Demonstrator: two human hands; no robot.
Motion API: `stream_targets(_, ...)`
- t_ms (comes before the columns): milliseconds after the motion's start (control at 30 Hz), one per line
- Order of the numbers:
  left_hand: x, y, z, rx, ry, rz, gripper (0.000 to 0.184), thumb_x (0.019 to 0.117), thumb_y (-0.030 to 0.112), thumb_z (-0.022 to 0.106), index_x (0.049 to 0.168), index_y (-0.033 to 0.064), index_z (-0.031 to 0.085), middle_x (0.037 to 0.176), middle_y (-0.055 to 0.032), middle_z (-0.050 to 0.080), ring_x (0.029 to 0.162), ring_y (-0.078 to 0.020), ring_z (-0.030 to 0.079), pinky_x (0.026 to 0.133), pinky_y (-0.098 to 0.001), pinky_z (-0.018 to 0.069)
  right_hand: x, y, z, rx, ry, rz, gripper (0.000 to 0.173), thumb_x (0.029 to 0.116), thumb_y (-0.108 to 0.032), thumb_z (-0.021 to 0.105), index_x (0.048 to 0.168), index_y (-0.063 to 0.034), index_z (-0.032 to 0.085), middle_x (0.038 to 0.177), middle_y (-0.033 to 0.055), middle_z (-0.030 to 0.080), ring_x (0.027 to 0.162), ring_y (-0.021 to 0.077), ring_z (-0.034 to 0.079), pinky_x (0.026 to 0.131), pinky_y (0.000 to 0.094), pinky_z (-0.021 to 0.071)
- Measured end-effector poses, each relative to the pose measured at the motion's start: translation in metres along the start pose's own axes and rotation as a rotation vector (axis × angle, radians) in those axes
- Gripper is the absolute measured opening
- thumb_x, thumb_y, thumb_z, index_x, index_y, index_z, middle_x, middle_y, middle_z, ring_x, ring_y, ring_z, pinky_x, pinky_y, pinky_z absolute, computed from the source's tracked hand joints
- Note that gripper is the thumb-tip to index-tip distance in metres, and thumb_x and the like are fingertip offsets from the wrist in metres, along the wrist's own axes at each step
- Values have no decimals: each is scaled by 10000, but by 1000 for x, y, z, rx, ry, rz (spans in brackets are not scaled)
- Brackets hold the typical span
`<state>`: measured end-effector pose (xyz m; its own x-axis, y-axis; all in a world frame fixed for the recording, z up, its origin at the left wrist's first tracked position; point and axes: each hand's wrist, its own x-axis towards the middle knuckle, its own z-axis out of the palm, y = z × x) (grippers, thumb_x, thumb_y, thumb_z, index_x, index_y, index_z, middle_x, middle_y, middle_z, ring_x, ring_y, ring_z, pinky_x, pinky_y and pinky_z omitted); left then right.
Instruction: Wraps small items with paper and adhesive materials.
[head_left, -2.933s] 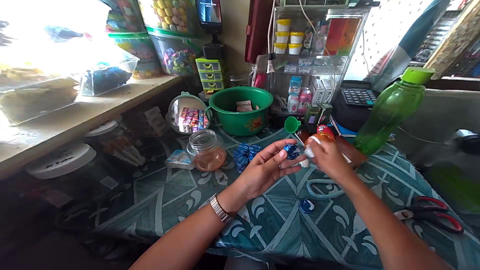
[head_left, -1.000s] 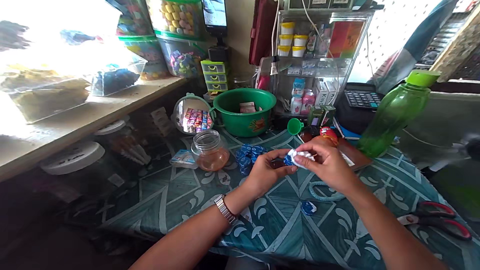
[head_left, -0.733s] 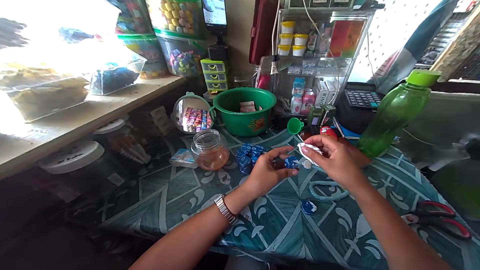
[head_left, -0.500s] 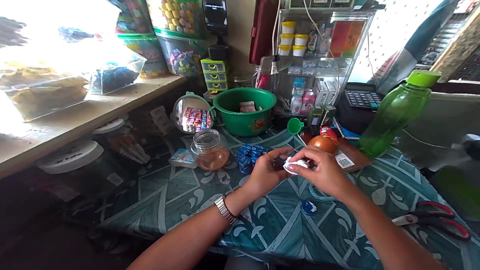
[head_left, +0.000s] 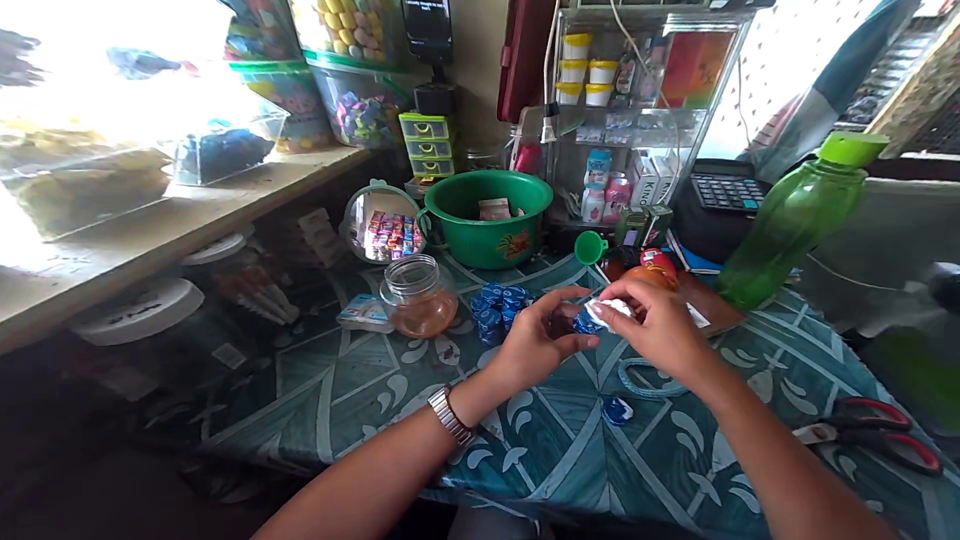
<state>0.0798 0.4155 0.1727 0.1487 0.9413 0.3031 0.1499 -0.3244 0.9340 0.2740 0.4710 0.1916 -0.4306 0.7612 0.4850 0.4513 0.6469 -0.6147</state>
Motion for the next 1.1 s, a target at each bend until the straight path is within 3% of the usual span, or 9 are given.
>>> stream_targets(100,0,3,-1,-49,-7,-20,430,900,32,742,1298,-13,586,1070,-45,707,931,-71,692,873,-241,578,3,3,-13,-76,101,0,206,941,-191,744,1061,-25,719,1029,161,676,857,255,670,743,439,569)
stream_targets(233,0,8,-4,-289,17,-147,265,974,11,637,1238,-4,626,1072,-59,699,976,-138,700,903,-302,591,5,6,-22,166,-27,3,254,928,-207,756,1126,-61,688,1051,86,673,852,139,659,739,316,571)
stream_targets(400,3,6,-7,-535,37,-238,160,959,-65,598,1064,16,688,949,-42,720,870,-108,702,848,-261,590,2,7,2,235,-44,-162,236,931,-246,742,1085,-68,734,1013,39,669,861,51,645,739,203,558)
stream_targets(500,3,4,-8,-588,-18,-241,223,976,-61,565,1156,0,681,1025,-63,731,924,-118,711,891,-263,581,1,3,-3,183,-22,-122,149,981,-167,674,1085,-69,718,984,23,686,803,29,628,717,205,534)
stream_targets(633,4,5,-7,-601,-37,-238,299,1009,-34,525,1301,-3,581,1106,-89,713,984,-157,720,922,-295,585,5,4,-11,303,-11,-19,215,987,-179,676,1180,-83,676,972,12,688,765,30,641,687,204,552)
stream_targets(767,2,5,-5,-582,-19,-236,176,1036,-12,487,1185,26,572,1047,-77,726,962,-149,726,914,-298,586,2,6,-3,231,-23,-120,246,931,-225,745,1125,-75,733,1019,28,694,840,47,644,728,210,546)
stream_targets(867,2,7,-4,-571,-36,-246,170,1065,25,437,1165,34,574,1067,-86,733,974,-151,728,923,-299,581,2,3,-3,133,47,-134,176,954,-181,712,1052,-39,746,990,73,701,827,92,644,721,256,539)
stream_targets(1000,2,7,-5,-554,-42,-229,170,1061,29,448,1184,25,566,1107,-100,716,982,-156,723,923,-302,580,3,3,-14,127,36,-64,223,1012,-209,639,1132,-34,709,1003,68,676,818,81,622,725,260,528)
stream_targets(1100,2,6,-5,-544,1,-208,145,1025,-12,522,1151,33,577,1014,-76,721,917,-135,724,898,-288,587,2,6,-12,197,-120,-94,288,964,-267,703,1181,-78,720,1079,47,677,892,73,639,773,255,547)
